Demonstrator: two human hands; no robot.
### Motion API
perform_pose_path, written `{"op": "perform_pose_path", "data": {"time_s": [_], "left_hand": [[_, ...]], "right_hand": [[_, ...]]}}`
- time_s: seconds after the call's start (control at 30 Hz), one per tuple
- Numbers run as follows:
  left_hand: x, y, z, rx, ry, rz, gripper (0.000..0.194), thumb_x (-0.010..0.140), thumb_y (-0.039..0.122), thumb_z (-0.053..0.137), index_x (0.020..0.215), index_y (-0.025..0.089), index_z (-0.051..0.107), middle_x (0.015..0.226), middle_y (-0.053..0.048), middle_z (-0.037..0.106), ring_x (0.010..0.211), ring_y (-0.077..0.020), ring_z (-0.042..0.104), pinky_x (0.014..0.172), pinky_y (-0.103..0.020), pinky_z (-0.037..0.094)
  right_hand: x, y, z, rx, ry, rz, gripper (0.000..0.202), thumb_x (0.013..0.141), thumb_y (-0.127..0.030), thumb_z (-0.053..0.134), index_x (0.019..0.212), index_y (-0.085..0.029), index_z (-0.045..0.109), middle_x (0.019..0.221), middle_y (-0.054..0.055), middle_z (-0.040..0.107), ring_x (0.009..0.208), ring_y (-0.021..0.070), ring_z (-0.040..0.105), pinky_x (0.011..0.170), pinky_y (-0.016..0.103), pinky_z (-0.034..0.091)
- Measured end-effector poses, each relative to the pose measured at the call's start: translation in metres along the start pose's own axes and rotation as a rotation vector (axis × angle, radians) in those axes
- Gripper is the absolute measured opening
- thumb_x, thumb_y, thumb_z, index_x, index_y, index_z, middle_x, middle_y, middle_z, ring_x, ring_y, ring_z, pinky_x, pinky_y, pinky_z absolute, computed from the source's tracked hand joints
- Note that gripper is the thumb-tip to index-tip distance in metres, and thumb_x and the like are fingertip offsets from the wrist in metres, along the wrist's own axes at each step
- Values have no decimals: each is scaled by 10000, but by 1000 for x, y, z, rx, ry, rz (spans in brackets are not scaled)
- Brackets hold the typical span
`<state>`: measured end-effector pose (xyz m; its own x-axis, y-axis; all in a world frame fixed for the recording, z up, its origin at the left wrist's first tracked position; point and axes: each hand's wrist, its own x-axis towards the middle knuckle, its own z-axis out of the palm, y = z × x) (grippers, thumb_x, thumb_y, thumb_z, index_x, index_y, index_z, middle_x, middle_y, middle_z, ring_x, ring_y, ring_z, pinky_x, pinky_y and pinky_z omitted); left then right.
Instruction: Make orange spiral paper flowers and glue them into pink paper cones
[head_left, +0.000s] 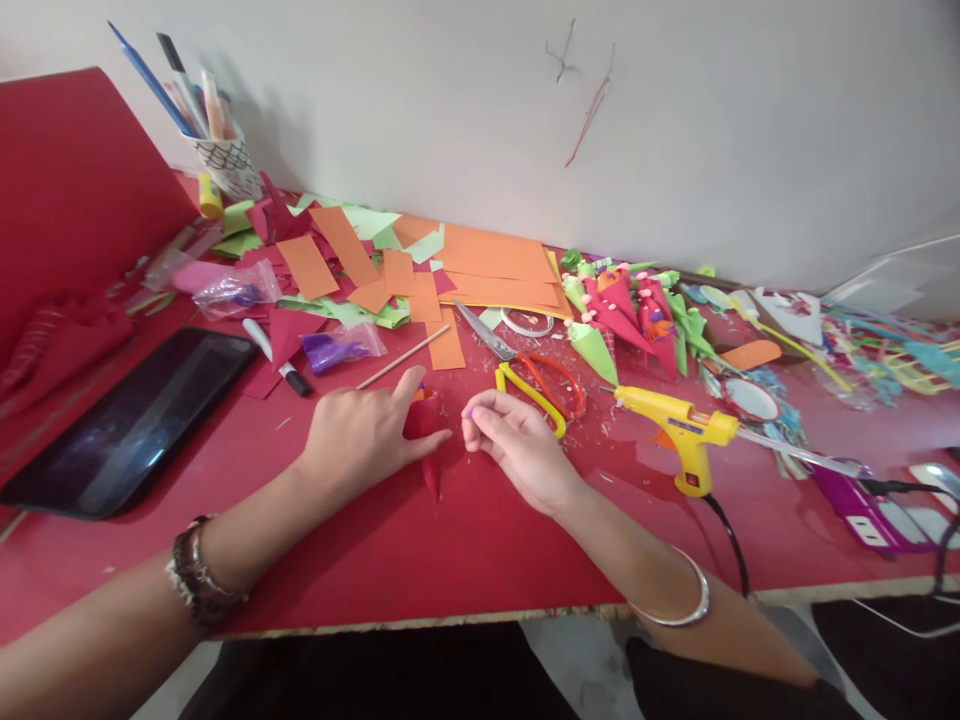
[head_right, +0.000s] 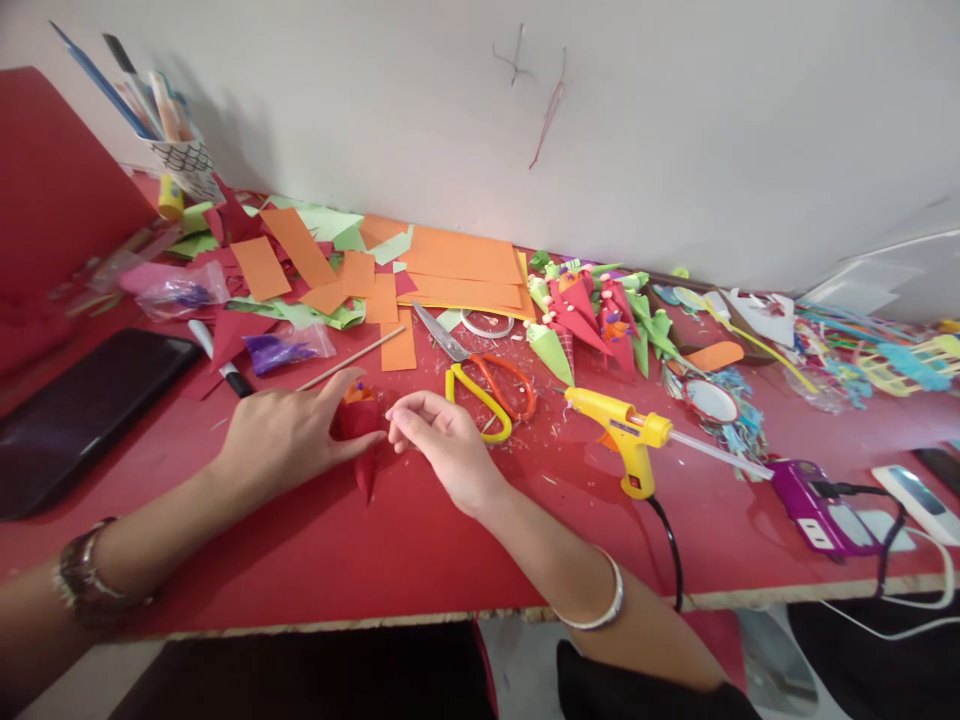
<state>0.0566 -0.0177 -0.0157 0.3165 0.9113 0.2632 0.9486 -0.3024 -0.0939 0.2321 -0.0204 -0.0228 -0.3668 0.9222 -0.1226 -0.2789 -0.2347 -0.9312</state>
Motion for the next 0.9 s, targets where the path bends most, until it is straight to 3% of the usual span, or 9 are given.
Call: {"op": "perform_pose_path", "data": {"time_s": [0.2, 0.33, 0.6, 0.77, 0.9], "left_hand": [[2, -1, -3, -175, -104, -26, 439, 759, 462, 476, 1116, 207, 468, 636, -21, 638, 488, -187, 571, 379, -214, 218], [3, -5, 1, -337, -103, 11, 436, 763, 390, 495, 1155, 210, 429, 770, -23, 641, 587, -167, 589, 421, -205, 318], [8, -12, 12, -985, -114, -52, 490, 778, 363, 531, 1211, 174, 399, 882, -51, 607, 657, -131, 587, 588, -263, 496], [11, -11, 7, -1453, -318, -44, 374, 802, 261, 491, 1155, 152, 439, 986, -100, 607, 797, -159, 618, 654, -298, 529], [10, -9, 2, -1556, -501, -23, 276, 824, 217, 444, 1093, 166, 480, 974, -81, 614, 802, -151, 625, 679, -308, 536]], "right_hand": [[2, 0, 1, 28, 61, -21, 90, 694, -182, 634, 754, -187, 566, 714, -37, 527, 637, 60, 495, 646, 207, 427], [2, -3, 2, 60, 115, -98, 90, 695, -161, 624, 737, -197, 553, 729, -32, 564, 686, 76, 531, 703, 238, 450], [3, -7, -4, 115, 220, -162, 72, 765, -279, 571, 776, -211, 591, 702, -29, 593, 660, 76, 559, 672, 234, 471], [3, -7, -4, 100, 214, -171, 34, 754, -244, 590, 769, -213, 586, 701, -37, 582, 661, 67, 548, 671, 210, 464], [2, -6, -2, 12, 180, -194, 36, 750, -224, 595, 783, -216, 584, 767, -23, 582, 745, 89, 562, 763, 250, 460]]}}
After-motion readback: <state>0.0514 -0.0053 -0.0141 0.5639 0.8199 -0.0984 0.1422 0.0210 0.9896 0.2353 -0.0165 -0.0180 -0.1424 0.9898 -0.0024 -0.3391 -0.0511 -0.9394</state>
